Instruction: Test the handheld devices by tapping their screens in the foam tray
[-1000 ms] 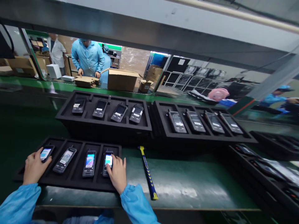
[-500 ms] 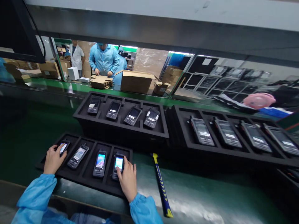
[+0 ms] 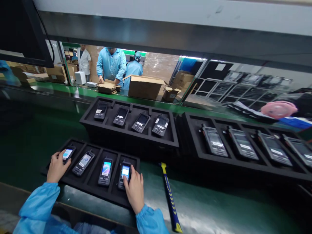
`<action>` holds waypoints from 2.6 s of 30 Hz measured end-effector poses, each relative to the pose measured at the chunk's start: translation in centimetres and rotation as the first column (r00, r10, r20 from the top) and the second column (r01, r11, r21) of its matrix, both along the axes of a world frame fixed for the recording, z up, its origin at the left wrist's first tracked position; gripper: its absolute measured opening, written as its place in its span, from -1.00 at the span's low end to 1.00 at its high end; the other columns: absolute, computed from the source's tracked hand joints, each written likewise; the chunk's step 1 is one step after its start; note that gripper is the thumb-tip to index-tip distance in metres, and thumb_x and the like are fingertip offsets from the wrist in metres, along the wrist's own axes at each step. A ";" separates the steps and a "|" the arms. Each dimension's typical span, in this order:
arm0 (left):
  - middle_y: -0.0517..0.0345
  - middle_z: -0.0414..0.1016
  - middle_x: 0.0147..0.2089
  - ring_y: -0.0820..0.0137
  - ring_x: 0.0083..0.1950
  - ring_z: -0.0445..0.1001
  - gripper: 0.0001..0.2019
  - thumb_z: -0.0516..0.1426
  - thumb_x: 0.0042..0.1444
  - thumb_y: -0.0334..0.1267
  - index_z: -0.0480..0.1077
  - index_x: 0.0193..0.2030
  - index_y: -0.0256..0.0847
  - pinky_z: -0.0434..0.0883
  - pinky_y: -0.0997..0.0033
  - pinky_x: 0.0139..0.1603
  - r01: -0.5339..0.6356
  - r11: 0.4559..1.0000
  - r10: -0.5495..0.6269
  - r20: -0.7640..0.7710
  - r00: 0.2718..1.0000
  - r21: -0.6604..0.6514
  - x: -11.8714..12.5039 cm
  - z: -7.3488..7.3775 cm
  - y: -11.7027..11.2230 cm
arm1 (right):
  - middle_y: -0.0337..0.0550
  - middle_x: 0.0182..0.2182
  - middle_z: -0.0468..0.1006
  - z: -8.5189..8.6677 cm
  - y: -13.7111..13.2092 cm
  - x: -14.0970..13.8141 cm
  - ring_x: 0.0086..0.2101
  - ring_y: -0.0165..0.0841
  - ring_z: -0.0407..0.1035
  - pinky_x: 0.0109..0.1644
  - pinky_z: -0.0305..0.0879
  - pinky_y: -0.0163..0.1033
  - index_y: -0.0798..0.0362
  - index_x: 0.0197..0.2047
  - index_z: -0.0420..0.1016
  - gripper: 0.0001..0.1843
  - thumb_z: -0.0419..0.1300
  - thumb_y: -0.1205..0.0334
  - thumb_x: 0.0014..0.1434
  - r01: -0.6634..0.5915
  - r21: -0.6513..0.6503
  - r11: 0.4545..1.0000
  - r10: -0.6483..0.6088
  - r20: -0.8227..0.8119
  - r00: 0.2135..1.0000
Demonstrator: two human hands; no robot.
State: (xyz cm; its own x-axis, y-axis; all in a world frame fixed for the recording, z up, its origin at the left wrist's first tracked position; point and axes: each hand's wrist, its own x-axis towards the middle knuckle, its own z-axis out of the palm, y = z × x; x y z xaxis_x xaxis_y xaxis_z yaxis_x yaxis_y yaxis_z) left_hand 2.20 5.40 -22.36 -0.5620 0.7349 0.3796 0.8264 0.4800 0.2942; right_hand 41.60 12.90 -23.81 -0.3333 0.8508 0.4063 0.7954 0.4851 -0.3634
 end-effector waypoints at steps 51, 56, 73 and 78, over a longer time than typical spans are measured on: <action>-0.22 0.36 0.03 0.03 0.03 0.42 -0.33 -0.19 0.20 0.10 0.01 0.30 -0.37 0.38 0.14 -0.07 -0.126 0.965 0.112 -0.073 0.991 -0.231 1.1 0.8 -1.1 | 0.10 0.14 0.34 2.5 -3.0 0.9 0.14 -0.16 0.20 0.11 0.15 0.11 0.16 0.37 -0.17 -0.35 0.02 0.16 0.34 0.063 -0.301 0.951 -0.047 0.060 0.997; -0.14 0.37 -0.03 0.10 -0.04 0.44 -0.40 -0.19 0.24 0.03 0.05 0.27 -0.36 0.37 0.21 -0.16 -0.121 0.971 0.090 -0.152 0.984 -0.207 3.4 0.8 -1.4 | 0.10 0.11 0.37 1.8 -2.6 3.4 0.13 -0.16 0.21 0.10 0.11 0.11 0.12 0.37 -0.21 -0.37 -0.07 0.08 0.36 0.055 -0.304 0.951 -0.053 0.015 0.999; -0.14 0.39 0.00 0.11 -0.07 0.45 -0.47 -0.10 0.26 -0.06 0.10 0.27 -0.36 0.37 0.21 -0.14 -0.120 0.984 0.104 -0.119 0.987 -0.135 8.5 0.3 -1.3 | 0.07 0.20 0.28 2.1 -4.0 0.3 0.22 -0.05 0.11 0.25 0.11 0.30 0.10 0.33 0.02 -0.42 0.00 0.28 0.27 -0.143 0.004 0.990 0.142 0.122 0.982; -0.19 0.36 0.11 0.06 0.03 0.42 -0.49 -0.18 0.30 -0.11 0.12 0.27 -0.36 0.40 0.16 -0.09 -0.128 0.984 0.117 -0.091 0.989 -0.124 8.5 0.2 -1.1 | 0.06 0.32 0.05 4.0 -4.6 -2.1 0.30 -0.08 -0.11 0.36 -0.12 0.24 0.16 0.37 0.09 -0.26 0.15 0.27 0.14 -0.126 -0.294 0.947 0.191 0.205 0.960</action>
